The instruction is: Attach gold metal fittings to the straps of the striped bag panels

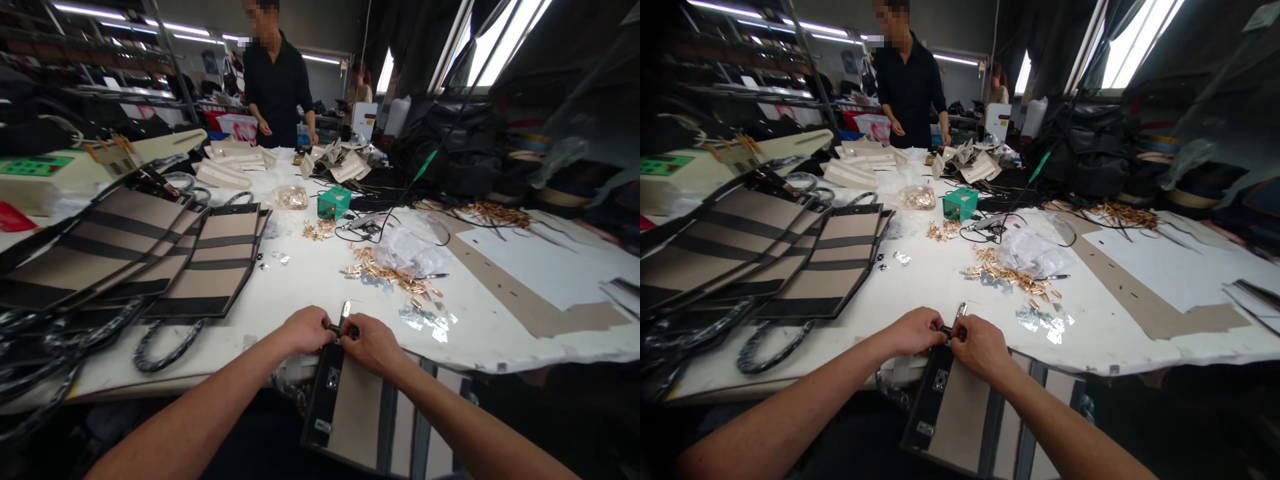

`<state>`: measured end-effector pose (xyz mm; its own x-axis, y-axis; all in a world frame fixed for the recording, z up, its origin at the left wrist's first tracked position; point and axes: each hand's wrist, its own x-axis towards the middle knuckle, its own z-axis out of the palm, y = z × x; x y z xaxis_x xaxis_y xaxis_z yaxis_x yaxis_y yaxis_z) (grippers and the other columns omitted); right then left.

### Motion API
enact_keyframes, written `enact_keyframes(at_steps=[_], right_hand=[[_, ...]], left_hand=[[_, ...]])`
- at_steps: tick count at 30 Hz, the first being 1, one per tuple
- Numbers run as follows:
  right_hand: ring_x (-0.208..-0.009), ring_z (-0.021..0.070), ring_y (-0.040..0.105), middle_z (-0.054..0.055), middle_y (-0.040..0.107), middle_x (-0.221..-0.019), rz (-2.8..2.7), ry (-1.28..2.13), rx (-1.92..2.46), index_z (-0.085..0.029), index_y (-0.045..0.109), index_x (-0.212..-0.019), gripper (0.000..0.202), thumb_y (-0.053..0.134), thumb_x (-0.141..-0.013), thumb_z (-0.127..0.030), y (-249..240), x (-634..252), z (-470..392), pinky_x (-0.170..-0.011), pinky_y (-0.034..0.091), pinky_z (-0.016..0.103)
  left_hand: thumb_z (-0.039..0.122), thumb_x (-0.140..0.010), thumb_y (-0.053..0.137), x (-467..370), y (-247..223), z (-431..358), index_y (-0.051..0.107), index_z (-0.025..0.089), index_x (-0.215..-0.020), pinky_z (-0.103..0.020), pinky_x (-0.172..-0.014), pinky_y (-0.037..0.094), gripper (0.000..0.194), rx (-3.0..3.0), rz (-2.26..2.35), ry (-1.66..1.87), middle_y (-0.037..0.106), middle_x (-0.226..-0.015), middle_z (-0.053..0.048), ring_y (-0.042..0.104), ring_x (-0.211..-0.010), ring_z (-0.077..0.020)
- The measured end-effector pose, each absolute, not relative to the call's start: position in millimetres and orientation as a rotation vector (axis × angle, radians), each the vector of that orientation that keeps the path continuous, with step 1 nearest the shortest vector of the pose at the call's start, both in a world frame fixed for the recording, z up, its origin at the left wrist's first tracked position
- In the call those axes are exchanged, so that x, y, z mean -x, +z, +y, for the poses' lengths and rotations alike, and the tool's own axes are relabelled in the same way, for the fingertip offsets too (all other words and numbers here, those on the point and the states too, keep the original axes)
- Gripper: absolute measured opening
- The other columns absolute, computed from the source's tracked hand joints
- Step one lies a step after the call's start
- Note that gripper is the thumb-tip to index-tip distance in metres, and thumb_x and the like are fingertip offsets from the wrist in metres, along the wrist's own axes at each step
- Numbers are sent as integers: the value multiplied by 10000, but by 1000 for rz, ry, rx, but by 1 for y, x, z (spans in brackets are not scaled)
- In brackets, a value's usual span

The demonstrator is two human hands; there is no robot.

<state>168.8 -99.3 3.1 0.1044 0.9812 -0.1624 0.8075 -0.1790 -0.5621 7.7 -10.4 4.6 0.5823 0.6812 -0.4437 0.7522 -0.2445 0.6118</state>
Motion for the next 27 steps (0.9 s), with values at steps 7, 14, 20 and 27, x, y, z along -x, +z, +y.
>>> enact_keyframes(at_steps=[7,14,20,27], right_hand=[[-702,161,600,-13,690,-742,-1677,852,2002,-243,707,-757,87,629,-749,-206,9,-175,-92,-633,367,269],[-479,122,476,-46,516,-544,-1045,804,1452,-214,632,-756,242,653,-889,-414,44,-186,-107,-487,375,262],[-428,98,436,-69,411,-537,-796,690,996,-212,537,-703,303,596,-949,-378,25,-162,-99,-452,381,250],[-431,102,426,-68,407,-526,-860,729,947,-212,538,-698,300,564,-973,-330,8,-154,-95,-450,355,256]], left_hand=[[233,-738,624,-11,-3,-6,723,172,-785,-232,-434,390,125,-1694,1064,-125,575,-530,43,519,-405,-116],[203,-705,663,-14,-9,1,733,152,-769,-228,-376,342,108,-1513,1088,-71,557,-500,49,436,-378,-96],[181,-697,692,-15,-9,3,724,145,-729,-221,-344,311,58,-1443,1102,-52,545,-472,55,403,-349,-84],[188,-697,706,-14,-16,3,734,155,-742,-227,-349,294,62,-1428,1101,-34,514,-443,69,379,-339,-84]])
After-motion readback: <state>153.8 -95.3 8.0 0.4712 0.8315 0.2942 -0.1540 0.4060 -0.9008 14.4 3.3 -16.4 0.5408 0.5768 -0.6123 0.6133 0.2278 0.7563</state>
